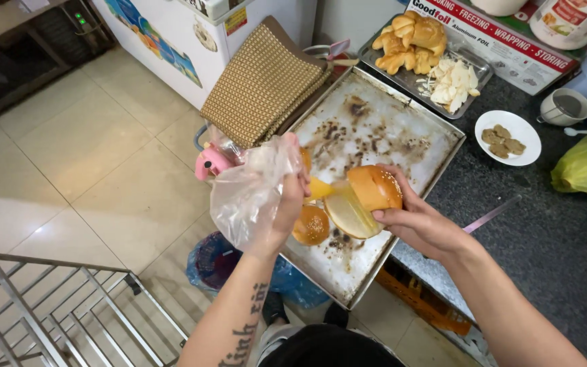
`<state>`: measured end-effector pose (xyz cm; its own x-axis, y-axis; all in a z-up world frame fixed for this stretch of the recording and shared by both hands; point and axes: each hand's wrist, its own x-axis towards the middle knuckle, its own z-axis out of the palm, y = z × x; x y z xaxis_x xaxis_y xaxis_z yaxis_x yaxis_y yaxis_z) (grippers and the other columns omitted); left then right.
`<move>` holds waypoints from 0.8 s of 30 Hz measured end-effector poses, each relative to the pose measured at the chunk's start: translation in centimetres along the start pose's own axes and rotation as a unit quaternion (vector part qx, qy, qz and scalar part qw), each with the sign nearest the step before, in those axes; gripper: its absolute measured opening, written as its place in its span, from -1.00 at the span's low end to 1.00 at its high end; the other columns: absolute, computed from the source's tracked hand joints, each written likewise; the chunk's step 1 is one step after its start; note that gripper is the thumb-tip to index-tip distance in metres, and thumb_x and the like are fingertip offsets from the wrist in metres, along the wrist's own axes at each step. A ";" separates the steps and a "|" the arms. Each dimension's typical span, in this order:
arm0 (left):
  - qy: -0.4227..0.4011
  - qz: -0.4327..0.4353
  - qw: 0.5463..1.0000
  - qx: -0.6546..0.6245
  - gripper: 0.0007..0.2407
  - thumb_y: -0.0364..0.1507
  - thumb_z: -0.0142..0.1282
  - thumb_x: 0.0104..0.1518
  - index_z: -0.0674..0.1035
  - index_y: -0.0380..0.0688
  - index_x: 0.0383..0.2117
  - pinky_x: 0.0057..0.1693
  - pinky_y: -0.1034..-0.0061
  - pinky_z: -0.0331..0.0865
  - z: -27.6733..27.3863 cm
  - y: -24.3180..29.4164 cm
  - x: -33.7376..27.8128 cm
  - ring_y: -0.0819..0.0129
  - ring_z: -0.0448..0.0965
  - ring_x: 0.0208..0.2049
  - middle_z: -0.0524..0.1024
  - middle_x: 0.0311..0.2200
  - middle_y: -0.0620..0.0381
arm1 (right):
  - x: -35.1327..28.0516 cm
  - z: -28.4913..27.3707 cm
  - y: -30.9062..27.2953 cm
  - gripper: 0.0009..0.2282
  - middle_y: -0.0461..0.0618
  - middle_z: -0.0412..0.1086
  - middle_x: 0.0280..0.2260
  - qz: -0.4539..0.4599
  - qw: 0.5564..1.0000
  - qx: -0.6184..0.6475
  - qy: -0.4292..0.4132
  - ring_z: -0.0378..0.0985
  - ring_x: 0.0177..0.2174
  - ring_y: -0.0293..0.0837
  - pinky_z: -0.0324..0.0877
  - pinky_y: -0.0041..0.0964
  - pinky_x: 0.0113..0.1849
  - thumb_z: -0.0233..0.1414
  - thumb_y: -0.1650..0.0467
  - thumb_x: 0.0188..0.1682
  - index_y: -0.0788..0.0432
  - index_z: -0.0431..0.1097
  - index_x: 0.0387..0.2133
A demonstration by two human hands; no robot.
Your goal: Assembling burgers by applying sauce to buns and adding lettuce.
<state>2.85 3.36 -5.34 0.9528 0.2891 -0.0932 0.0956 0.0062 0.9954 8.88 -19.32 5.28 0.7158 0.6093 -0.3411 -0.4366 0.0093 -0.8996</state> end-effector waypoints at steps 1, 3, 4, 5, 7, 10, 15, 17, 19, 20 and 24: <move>0.031 0.005 0.997 -0.065 -0.80 -0.38 -0.22 0.29 0.52 -0.12 -0.30 -0.41 0.76 0.38 0.6 -2.8 -0.1 0.37 0.44 -0.49 0.52 -0.43 0.10 | 0.1 0.0 0.1 -0.22 0.34 0.15 0.08 0.007 1.000 0.000 0.003 0.38 -0.02 0.20 0.37 0.17 -0.01 0.06 0.59 -0.21 -0.03 -0.09 0.34; 0.060 0.010 0.990 -0.129 -0.83 -0.49 -0.17 0.22 0.55 -0.10 -0.28 -0.30 0.65 0.43 1.3 -4.1 -1.0 0.45 0.48 -0.45 0.49 -0.43 0.19 | -0.1 0.1 -0.3 -0.22 0.35 0.15 0.10 0.013 1.000 0.000 0.009 0.38 -0.01 0.22 0.36 0.18 0.00 0.06 0.59 -0.21 -0.03 -0.09 0.34; 0.046 -0.020 0.989 -0.138 -0.83 -0.45 -0.20 0.23 0.50 -0.08 -0.18 -0.21 0.60 0.36 1.2 -2.6 -2.0 0.40 0.41 -0.34 0.45 -0.33 0.15 | -0.3 0.4 -0.6 -0.22 0.35 0.15 0.10 0.015 1.000 -0.005 0.008 0.37 0.00 0.21 0.37 0.16 0.00 0.07 0.57 -0.21 -0.02 -0.09 0.35; 0.032 -0.049 0.988 -0.146 -0.80 -0.40 -0.23 0.25 0.44 -0.06 -0.09 -0.11 0.56 0.28 1.1 -1.0 -3.0 0.36 0.34 -0.22 0.41 -0.23 0.11 | -0.5 0.8 -1.0 -0.21 0.35 0.15 0.11 0.017 1.000 -0.010 0.008 0.37 0.00 0.20 0.37 0.15 0.00 0.08 0.56 -0.21 0.00 -0.09 0.35; 0.012 -0.095 0.983 -0.159 -0.74 -0.33 -0.27 0.28 0.36 -0.02 0.05 0.02 0.49 0.16 -0.1 3.3 -2.6 0.29 0.23 -0.05 0.35 -0.07 0.05 | 0.0 -0.3 0.2 -0.21 0.32 0.15 0.10 0.017 1.000 -0.008 0.009 0.36 0.02 0.19 0.38 0.12 0.00 0.09 0.58 -0.22 -0.04 -0.07 0.34; -0.028 -0.181 0.966 -0.183 -0.56 -0.20 -0.35 0.33 0.20 0.04 0.32 0.30 0.36 -0.06 -1.4 8.6 -4.5 0.15 0.03 0.29 0.22 0.24 -0.07 | 0.2 -0.8 0.5 -0.23 0.30 0.15 0.11 0.019 1.000 -0.010 0.013 0.36 0.02 0.18 0.38 0.10 0.00 0.09 0.59 -0.22 -0.05 -0.04 0.33; -0.132 -0.013 0.931 -0.340 -0.79 -0.31 0.05 0.29 0.59 -0.03 -0.04 -0.07 0.53 0.40 0.0 4.5 -4.7 0.40 0.51 -0.14 0.57 -0.16 0.27 | -0.4 0.5 -0.6 -0.24 0.32 0.13 0.12 0.025 0.999 -0.016 0.023 0.35 0.01 0.15 0.38 0.08 -0.01 0.10 0.56 -0.21 -0.04 -0.02 0.33; 0.071 -0.084 0.975 -0.192 -0.85 -0.53 -0.04 0.27 0.59 -0.18 -0.15 -0.33 0.72 0.49 0.4 -7.2 -1.4 0.45 0.54 -0.42 0.57 -0.35 0.12 | -0.4 0.3 -0.2 -0.23 0.32 0.16 0.12 0.027 0.999 -0.016 0.025 0.37 0.02 0.16 0.39 0.09 0.00 0.10 0.57 -0.22 -0.05 0.00 0.33; 0.048 -0.051 0.996 -0.055 -0.76 -0.29 -0.21 0.29 0.53 -0.10 -0.33 -0.22 0.60 0.46 -1.2 4.9 -2.4 0.35 0.55 -0.46 0.55 -0.51 0.10 | 0.0 -0.2 0.2 -0.23 0.34 0.15 0.14 0.031 0.999 -0.020 0.024 0.36 0.04 0.19 0.38 0.09 0.01 0.12 0.56 -0.23 -0.05 -0.01 0.33; 0.025 -0.019 0.996 0.085 -0.56 -0.05 -0.39 0.31 0.48 -0.01 -0.52 -0.12 0.47 0.42 -1.8 11.0 -4.4 0.26 0.55 -0.49 0.52 -0.68 0.07 | 0.1 -0.3 0.4 -0.22 0.35 0.14 0.15 0.036 0.999 -0.023 0.021 0.35 0.05 0.21 0.38 0.09 0.01 0.13 0.55 -0.23 -0.06 -0.01 0.33; 0.099 0.026 0.991 -0.089 -0.50 0.00 -0.34 0.36 0.43 -0.03 -0.63 -0.10 0.45 0.49 -1.1 9.8 -3.1 0.30 0.47 -0.58 0.36 -0.75 0.17 | 0.7 -0.1 1.1 -0.24 0.34 0.09 0.21 0.041 0.998 -0.035 0.034 0.31 0.11 0.21 0.37 0.08 0.04 0.14 0.53 -0.21 -0.05 -0.01 0.33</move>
<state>0.53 3.57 4.71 0.8783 0.4750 -0.0534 -0.0210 0.1499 0.9885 8.95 -18.99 4.04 0.7163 0.5499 -0.4296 -0.4573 -0.0950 -0.8842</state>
